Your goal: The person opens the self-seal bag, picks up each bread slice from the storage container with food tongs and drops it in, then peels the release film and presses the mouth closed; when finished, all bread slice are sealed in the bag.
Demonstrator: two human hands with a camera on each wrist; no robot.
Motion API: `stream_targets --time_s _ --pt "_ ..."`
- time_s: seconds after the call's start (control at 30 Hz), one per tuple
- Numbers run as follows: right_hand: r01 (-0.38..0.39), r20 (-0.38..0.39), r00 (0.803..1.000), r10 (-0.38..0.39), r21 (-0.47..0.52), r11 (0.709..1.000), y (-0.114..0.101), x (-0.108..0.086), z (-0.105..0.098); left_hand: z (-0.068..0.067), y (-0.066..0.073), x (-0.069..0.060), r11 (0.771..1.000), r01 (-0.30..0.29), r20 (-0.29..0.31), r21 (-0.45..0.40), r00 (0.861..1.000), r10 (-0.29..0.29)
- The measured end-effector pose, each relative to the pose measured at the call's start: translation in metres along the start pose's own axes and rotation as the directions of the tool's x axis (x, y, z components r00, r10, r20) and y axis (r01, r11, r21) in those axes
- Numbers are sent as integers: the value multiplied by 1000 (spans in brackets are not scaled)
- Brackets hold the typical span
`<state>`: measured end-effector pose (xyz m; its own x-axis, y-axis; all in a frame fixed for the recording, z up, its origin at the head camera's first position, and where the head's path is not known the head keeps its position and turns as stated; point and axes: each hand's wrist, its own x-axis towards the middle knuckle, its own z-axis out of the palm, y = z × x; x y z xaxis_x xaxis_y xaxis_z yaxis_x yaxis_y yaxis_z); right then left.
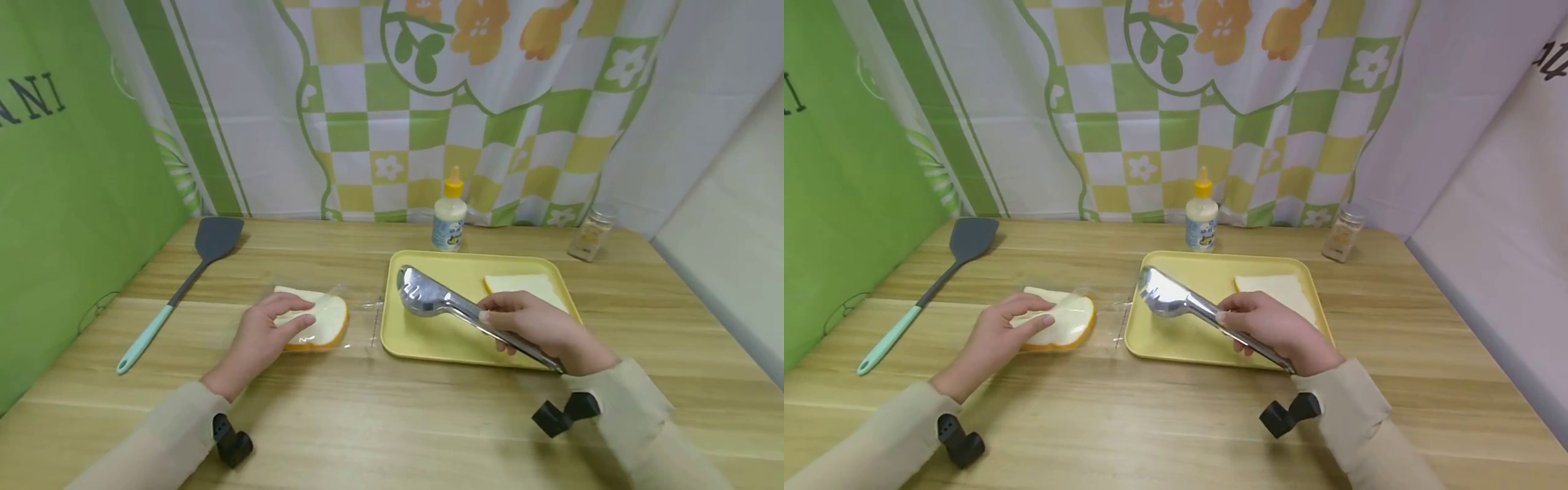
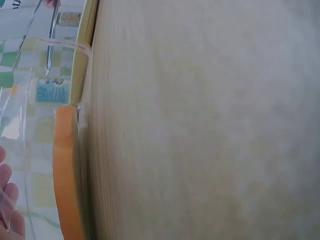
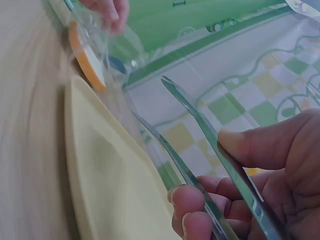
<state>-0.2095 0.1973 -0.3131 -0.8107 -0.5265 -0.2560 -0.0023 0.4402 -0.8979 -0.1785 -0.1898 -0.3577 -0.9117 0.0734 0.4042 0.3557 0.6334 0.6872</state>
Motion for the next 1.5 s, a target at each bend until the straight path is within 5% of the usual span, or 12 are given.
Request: stream_targets --time_s 0.47,0.77,1.17,1.5 --pt "-55 -191 980 58 19 998 41 -40 -66 1 1 0 997 -75 -29 -27 997 74" --pt "-119 -273 954 121 23 993 70 -58 -103 -1 1 -1 998 -46 -16 -51 999 46" --pt "-201 -344 921 180 -27 979 84 -61 -126 -2 0 -2 997 -39 -32 -66 999 37" --pt "-186 -430 896 110 -139 973 100 -53 -129 -4 -4 -3 997 -28 -23 -73 999 26"
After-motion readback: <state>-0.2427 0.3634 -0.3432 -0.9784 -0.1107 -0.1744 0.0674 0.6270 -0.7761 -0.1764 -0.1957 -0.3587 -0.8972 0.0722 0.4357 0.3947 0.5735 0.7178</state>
